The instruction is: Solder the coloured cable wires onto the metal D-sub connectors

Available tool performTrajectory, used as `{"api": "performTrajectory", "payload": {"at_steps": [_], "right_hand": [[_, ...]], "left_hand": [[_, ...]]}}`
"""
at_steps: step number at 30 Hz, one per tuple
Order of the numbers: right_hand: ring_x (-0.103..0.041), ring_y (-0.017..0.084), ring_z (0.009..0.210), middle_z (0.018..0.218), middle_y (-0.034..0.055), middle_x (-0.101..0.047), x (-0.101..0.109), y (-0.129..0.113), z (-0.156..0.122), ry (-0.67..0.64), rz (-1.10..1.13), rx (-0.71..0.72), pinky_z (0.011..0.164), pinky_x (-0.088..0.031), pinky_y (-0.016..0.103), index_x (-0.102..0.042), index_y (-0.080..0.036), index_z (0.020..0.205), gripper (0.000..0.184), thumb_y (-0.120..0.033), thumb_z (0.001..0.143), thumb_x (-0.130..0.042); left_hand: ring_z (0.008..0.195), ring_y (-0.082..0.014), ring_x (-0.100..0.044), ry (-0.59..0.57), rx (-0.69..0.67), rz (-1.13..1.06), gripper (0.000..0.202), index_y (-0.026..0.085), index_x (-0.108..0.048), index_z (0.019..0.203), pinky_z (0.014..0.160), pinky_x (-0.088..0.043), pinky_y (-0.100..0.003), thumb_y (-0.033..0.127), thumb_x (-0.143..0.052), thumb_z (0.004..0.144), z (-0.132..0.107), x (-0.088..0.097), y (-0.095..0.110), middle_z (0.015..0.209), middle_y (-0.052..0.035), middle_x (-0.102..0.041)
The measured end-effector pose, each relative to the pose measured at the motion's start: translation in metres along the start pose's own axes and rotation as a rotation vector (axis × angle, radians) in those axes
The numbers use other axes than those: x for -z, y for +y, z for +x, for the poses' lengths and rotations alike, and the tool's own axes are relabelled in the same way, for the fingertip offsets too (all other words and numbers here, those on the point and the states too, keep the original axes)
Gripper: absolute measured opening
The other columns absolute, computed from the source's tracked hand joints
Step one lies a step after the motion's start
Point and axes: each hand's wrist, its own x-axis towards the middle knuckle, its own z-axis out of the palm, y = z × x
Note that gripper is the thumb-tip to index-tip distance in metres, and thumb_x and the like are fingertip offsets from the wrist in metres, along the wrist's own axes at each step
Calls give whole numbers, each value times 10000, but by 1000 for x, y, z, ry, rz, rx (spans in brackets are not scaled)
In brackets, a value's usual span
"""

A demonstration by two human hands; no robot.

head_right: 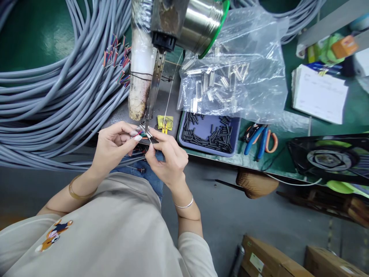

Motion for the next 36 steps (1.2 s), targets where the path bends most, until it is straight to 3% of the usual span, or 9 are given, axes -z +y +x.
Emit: {"api": "performTrajectory", "payload": {"at_steps": [11, 26, 33, 36], "right_hand": [[-771, 168, 935, 1078, 48, -800, -1, 0, -4, -16, 110, -104, 787, -649, 296, -597, -232, 852, 189, -64, 858, -682], [-780, 177, 921, 1089, 48, -802, -3, 0, 2, 30, 51, -30, 773, -652, 291, -646, -235, 891, 204, -55, 836, -726], [-793, 184, 929, 1109, 69, -806, 0, 0, -4, -34, -54, 50, 773, -656, 287, -608, -241, 887, 193, -72, 860, -696], [-791, 174, 908, 1054, 44, -812, 1, 1, -5, 21, -31, 14, 774, -649, 287, -624, -240, 903, 196, -75, 861, -721]], "left_hand": [[419, 4, -477, 18, 13, -28, 138, 145, -607, 746, 371, -397, -125, 183, -738, 769, -2, -2, 2, 854, -20, -703], [503, -19, -525, 36, -99, 6, 96, 144, -646, 743, 428, -447, -127, 155, -737, 769, 1, -4, 7, 851, -18, -686], [453, -13, -491, 15, -4, 77, 142, 145, -626, 724, 391, -407, -136, 194, -748, 780, -2, 0, 0, 854, -28, -704], [469, -24, -534, 0, -5, 84, 129, 145, -648, 743, 414, -441, -141, 198, -758, 786, -5, 0, -1, 877, -41, -729]]}}
